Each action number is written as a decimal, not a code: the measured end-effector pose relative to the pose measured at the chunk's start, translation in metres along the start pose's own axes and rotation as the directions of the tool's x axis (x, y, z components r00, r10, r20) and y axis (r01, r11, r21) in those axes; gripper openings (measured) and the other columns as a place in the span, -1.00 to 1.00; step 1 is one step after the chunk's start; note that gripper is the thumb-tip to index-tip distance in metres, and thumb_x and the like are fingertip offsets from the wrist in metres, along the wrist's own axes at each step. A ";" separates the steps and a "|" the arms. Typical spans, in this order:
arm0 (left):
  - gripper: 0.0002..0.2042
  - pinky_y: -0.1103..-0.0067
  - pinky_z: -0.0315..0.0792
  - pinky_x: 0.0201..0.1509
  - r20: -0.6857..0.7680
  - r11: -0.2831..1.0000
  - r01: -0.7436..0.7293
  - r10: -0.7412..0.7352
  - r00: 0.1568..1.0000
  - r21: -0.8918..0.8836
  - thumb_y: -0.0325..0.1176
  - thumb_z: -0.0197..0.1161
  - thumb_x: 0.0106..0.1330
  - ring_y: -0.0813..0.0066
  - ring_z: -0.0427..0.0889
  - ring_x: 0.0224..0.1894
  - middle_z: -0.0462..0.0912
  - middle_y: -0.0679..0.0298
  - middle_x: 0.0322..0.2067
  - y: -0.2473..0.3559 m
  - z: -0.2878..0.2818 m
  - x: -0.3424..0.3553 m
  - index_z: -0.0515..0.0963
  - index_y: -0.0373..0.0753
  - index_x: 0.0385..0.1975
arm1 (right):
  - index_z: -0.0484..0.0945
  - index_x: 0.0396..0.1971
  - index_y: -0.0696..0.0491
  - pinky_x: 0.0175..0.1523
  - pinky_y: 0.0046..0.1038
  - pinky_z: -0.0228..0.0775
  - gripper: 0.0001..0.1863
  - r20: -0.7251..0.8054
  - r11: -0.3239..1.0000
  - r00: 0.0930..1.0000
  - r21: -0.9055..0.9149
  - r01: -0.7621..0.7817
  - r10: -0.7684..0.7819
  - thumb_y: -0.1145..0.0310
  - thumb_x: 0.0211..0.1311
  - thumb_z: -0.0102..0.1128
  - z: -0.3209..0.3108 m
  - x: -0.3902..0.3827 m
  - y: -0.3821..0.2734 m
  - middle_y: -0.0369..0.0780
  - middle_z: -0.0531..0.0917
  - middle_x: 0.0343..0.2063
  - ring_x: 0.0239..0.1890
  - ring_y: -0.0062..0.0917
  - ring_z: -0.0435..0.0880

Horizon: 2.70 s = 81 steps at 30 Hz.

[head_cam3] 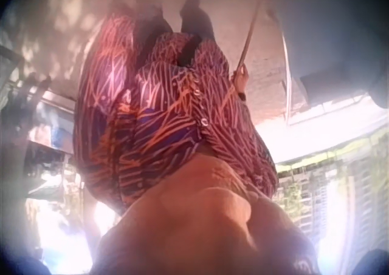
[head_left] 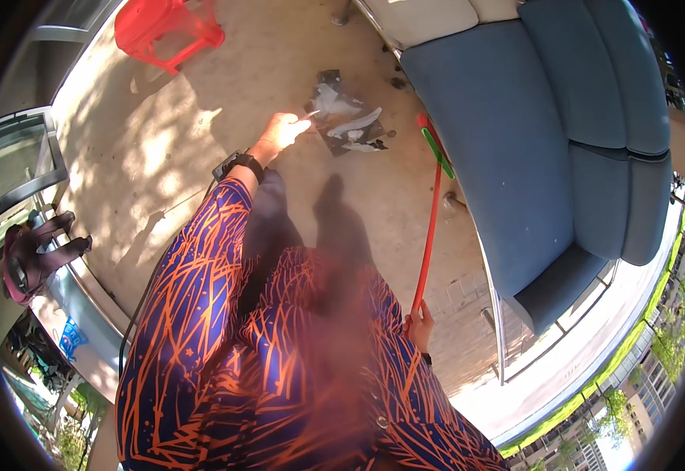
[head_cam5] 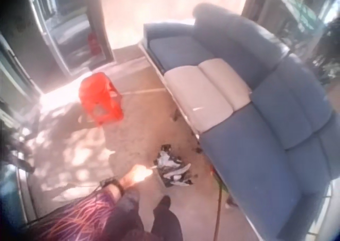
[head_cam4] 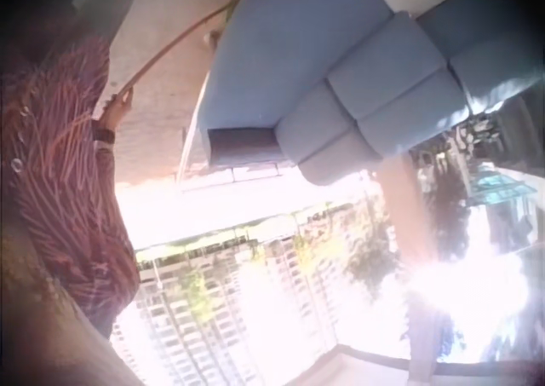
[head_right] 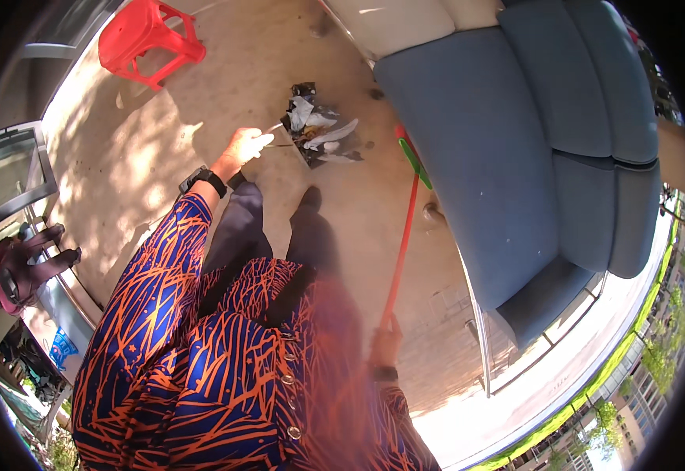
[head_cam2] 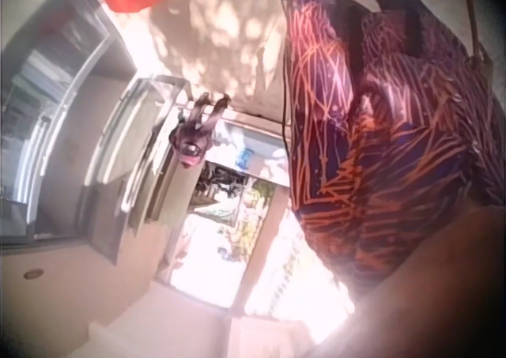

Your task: Sweeping the floor on an outdoor patio using a broom and collecting debris into a plastic bag.

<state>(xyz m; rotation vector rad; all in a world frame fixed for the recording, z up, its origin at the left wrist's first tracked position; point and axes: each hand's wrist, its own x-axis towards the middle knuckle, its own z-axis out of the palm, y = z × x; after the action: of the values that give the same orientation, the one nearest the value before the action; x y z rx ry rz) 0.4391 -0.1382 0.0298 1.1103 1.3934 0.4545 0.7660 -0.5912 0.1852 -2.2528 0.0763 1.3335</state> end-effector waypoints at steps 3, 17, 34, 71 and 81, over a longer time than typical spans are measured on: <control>-0.63 0.53 0.32 -0.61 -0.068 0.998 -0.016 0.021 0.997 0.067 -0.18 0.33 0.19 0.59 0.39 -0.70 0.39 0.34 -0.73 -0.007 -0.029 -0.038 0.43 -0.27 -0.72 | 0.38 0.21 0.08 -0.71 -0.63 0.22 -0.57 0.027 0.998 0.999 -0.044 0.040 -0.038 0.35 0.37 0.06 0.018 0.026 -0.021 -0.36 0.43 -0.68 -0.77 -0.72 0.34; -0.65 0.38 0.32 -0.49 -0.213 0.962 0.098 -0.043 0.976 0.253 -0.17 0.32 0.13 0.35 0.45 -0.65 0.45 0.04 -0.73 -0.165 -0.166 -0.157 0.55 -0.40 -0.63 | 0.43 0.15 0.28 -0.31 -0.66 0.36 -0.58 0.226 0.832 0.940 -0.443 0.333 -0.256 0.42 0.35 0.06 0.089 -0.051 0.044 -0.37 0.60 -0.37 -0.40 -0.79 0.46; -0.58 0.25 0.38 -0.34 -0.326 0.895 0.230 -0.103 0.940 0.381 -0.01 0.22 0.10 -0.01 0.58 -0.44 0.57 -0.06 -0.56 -0.276 -0.258 -0.221 0.60 -0.35 -0.53 | 0.40 0.20 -0.01 -0.68 -0.65 0.23 -0.61 0.468 0.853 0.883 -0.470 0.226 0.024 0.33 0.40 0.02 0.218 -0.117 -0.058 -0.37 0.47 -0.61 -0.74 -0.75 0.37; -0.63 0.20 0.45 -0.15 -0.276 0.930 0.247 -0.171 0.946 0.273 -0.09 0.16 0.26 -0.10 0.61 -0.22 0.64 -0.09 -0.36 -0.283 -0.274 -0.262 0.62 -0.35 -0.39 | 0.41 0.25 0.07 -0.50 -0.73 0.18 -0.55 0.675 0.641 0.722 -0.625 0.446 0.155 0.42 0.36 0.04 0.289 -0.143 -0.056 -0.50 0.39 -0.56 -0.60 -0.83 0.28; -0.68 0.29 0.45 -0.19 -0.424 0.978 0.199 -0.159 0.891 0.053 -0.14 0.23 0.21 -0.04 0.63 -0.30 0.64 -0.08 -0.41 -0.296 -0.316 -0.315 0.63 -0.34 -0.38 | 0.35 0.28 0.00 -0.65 -0.70 0.18 -0.53 0.644 0.611 0.752 -0.654 0.446 0.139 0.41 0.38 0.02 0.296 -0.188 -0.068 -0.42 0.41 -0.58 -0.70 -0.81 0.30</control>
<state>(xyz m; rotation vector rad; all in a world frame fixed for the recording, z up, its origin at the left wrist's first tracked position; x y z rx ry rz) -0.0140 -0.4227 0.0170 0.9810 1.8961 0.5157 0.4523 -0.4360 0.2553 -2.1240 -1.1771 2.2623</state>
